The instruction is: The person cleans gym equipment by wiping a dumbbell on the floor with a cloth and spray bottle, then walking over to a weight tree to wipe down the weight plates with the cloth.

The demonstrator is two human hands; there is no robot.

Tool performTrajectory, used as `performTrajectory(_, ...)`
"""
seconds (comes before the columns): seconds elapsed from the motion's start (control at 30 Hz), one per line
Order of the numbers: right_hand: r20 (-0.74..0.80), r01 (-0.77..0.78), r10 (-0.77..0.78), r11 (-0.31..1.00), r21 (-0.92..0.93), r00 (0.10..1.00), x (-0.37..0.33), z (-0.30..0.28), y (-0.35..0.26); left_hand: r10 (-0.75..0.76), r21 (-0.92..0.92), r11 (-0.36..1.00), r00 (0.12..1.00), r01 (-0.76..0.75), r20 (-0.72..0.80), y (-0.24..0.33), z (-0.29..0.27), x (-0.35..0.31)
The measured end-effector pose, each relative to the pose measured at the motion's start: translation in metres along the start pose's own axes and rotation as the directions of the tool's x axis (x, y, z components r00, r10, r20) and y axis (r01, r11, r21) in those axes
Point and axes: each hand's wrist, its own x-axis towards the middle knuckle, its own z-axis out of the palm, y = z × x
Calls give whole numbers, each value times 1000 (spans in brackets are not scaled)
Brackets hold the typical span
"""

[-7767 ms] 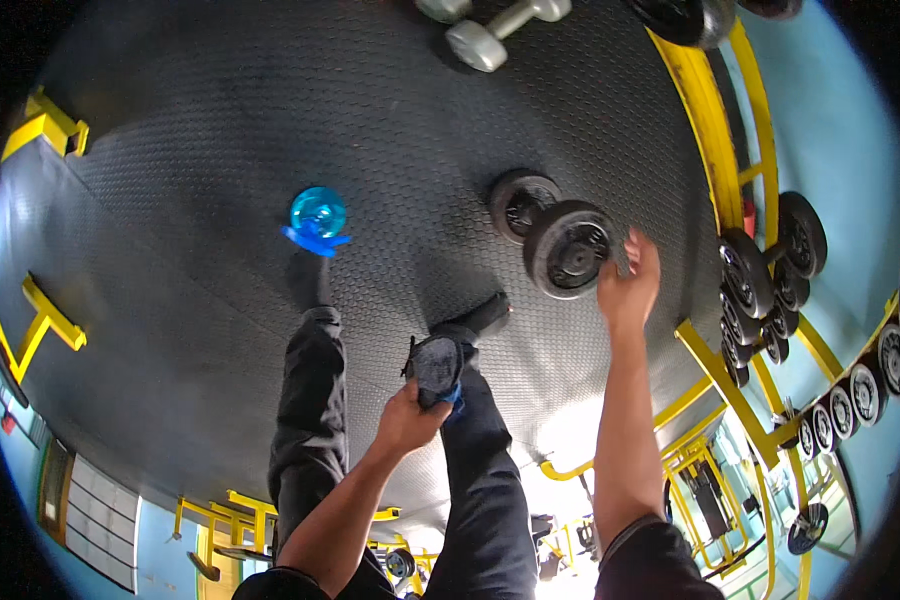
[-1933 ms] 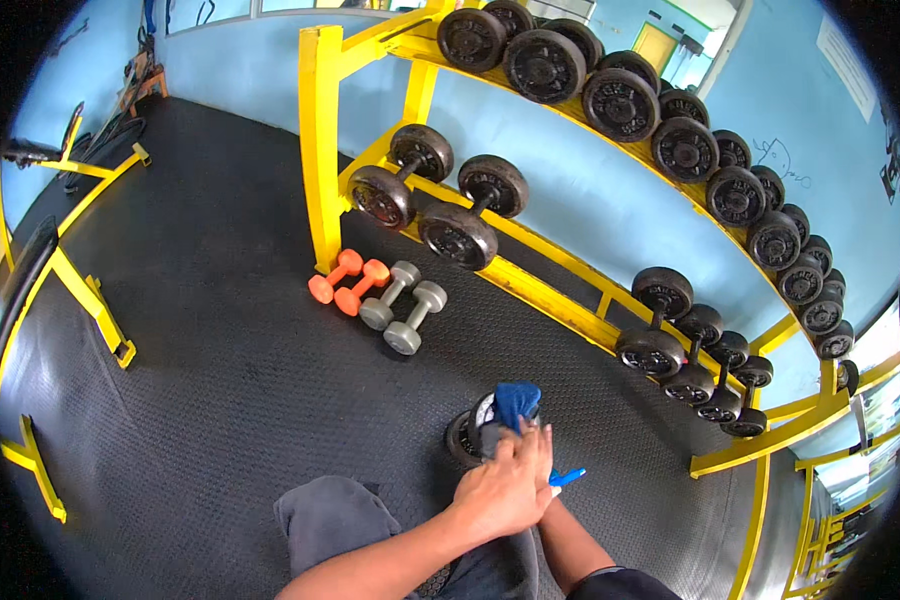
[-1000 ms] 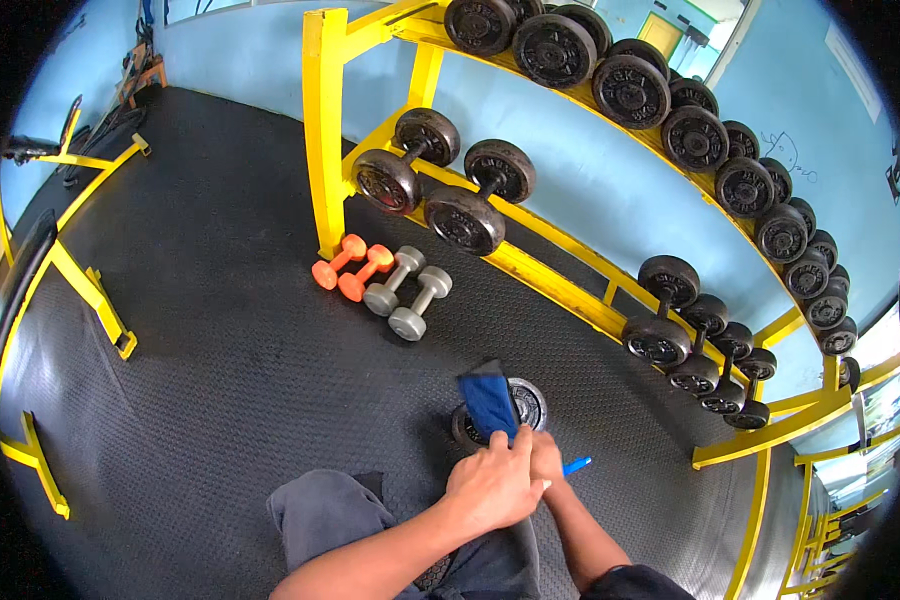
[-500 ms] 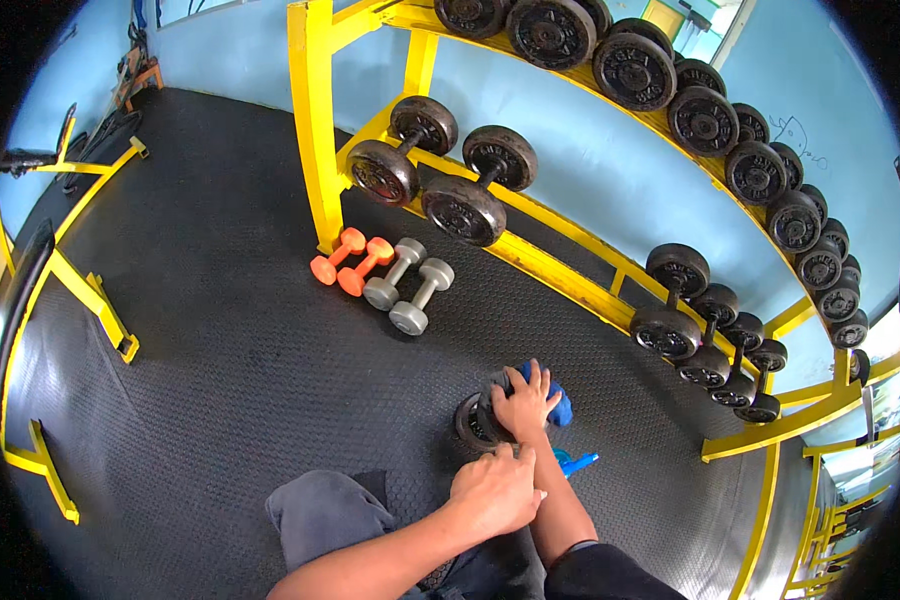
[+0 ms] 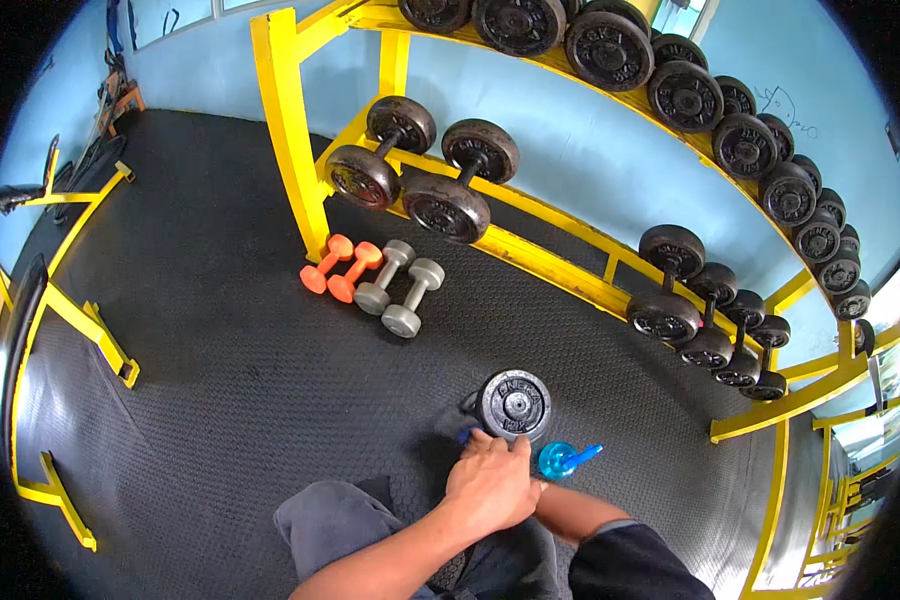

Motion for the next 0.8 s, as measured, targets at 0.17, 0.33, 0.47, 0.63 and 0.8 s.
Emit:
performTrajectory(0.17, 238, 212, 24, -546, -811, 971, -16, -82, -51, -18, 25, 1000, 999, 17, 42, -4, -2, 4)
performTrajectory(0.33, -61, 374, -728, 420, -827, 683, -16, -48, -110, -37, 49, 998, 993, 32, 113, -1, -2, 5)
performTrajectory(0.47, -88, 293, -670, 434, -852, 737, 5, -18, -92, -29, 60, 998, 985, 19, 169, -1, 1, 7)
performTrajectory(0.63, -238, 248, -595, 618, -746, 768, 80, -28, -107, -50, 47, 998, 984, 42, 169, 1, -7, 9)
performTrajectory(0.8, -140, -24, -283, 378, -925, 949, 125, 24, -158, -5, 68, 998, 983, -7, 186, 3, -10, 7)
